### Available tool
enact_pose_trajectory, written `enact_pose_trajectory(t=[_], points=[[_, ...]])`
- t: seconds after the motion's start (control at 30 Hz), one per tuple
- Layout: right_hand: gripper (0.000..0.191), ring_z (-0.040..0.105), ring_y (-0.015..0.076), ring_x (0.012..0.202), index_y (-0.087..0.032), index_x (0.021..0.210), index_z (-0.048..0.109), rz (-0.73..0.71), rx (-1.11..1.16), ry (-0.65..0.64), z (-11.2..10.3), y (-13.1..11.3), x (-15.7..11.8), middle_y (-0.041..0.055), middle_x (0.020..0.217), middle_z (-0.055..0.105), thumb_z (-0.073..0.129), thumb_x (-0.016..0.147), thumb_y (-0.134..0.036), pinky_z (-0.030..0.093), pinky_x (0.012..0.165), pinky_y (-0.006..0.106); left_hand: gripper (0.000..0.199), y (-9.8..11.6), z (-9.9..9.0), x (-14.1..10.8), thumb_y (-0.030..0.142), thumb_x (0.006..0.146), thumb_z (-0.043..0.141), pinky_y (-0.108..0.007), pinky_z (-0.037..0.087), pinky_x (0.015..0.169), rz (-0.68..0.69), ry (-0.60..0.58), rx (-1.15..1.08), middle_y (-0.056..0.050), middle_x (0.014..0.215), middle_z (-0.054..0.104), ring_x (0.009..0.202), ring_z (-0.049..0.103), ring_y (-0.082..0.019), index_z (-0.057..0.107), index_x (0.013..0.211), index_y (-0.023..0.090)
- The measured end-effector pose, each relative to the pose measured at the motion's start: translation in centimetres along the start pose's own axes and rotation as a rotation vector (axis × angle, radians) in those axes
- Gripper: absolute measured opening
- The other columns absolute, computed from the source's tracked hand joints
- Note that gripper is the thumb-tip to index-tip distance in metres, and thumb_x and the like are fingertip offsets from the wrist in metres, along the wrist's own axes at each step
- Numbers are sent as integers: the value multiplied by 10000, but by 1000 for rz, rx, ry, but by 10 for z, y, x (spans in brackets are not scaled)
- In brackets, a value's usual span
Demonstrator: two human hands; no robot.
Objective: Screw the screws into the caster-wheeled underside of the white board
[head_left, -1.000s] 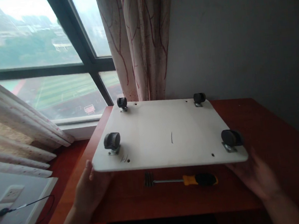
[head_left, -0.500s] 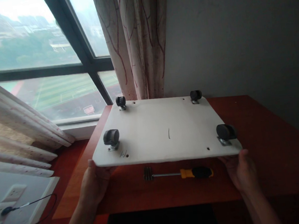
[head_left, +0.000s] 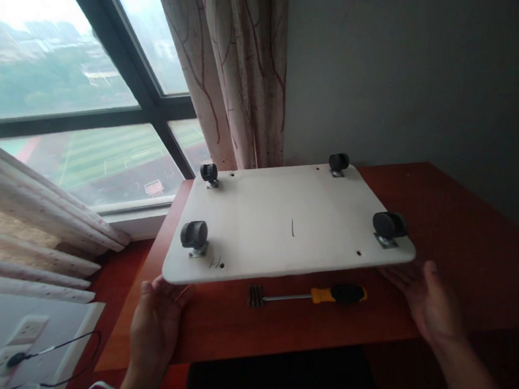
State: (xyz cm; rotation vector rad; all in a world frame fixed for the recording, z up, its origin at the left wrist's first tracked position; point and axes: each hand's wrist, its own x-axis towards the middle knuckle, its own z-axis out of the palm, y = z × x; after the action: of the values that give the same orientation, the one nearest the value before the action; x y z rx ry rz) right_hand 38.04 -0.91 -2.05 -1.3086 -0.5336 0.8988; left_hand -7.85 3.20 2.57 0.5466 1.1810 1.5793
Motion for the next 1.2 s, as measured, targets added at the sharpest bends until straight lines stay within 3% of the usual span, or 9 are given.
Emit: enact_pose_trajectory(t=[0.1,0.2,0.33,0.5,0.7,1.2], points=[[362,721,308,946,-238,867,762,-74,-355,48,-18,1,-19,87,940,773,699,814,-590,556,964,500,230,-3,-15,-18,443,744,794,-194,571,646,61,46,306,-33,836,750,752,677,-172,767,804,223],[333,705,332,1016,-279,921,787,-229,-666,-146,-22,2,-35,80,1029,770,684,818,-579,559,956,492,196,-10,-13,-39,402,750,799,-243,570,673,131,-123,649,-53,886,747,773,687,-215,780,885,261],[333,668,307,1150,-352,1165,738,-540,-833,-479,-5,6,-44,42,1230,722,706,845,-439,554,992,471,186,-27,9,-55,321,755,794,-320,567,728,312,-388,904,-82,964,739,819,698,-268,794,941,321],[422,651,268,1192,-358,1290,661,-730,-929,-620,13,16,-40,34,1299,685,700,871,-335,557,1017,447,215,-47,29,-54,276,852,705,-350,581,791,586,-579,1148,-95,1037,729,929,700,-274,765,1054,316],[319,685,224,1138,-329,1245,689,-704,-920,-629,17,25,-35,47,1240,703,598,943,-284,580,984,373,244,-56,35,-51,226,932,609,-383,602,863,777,-656,1365,-88,1142,692,1010,687,-244,683,1163,250],[332,633,241,1238,-314,1251,694,-428,-867,-592,6,12,-35,66,1297,675,568,960,-414,529,1044,382,262,-59,42,-50,209,913,651,-395,606,849,767,-635,1405,-84,1129,671,1004,678,-248,657,1173,240]])
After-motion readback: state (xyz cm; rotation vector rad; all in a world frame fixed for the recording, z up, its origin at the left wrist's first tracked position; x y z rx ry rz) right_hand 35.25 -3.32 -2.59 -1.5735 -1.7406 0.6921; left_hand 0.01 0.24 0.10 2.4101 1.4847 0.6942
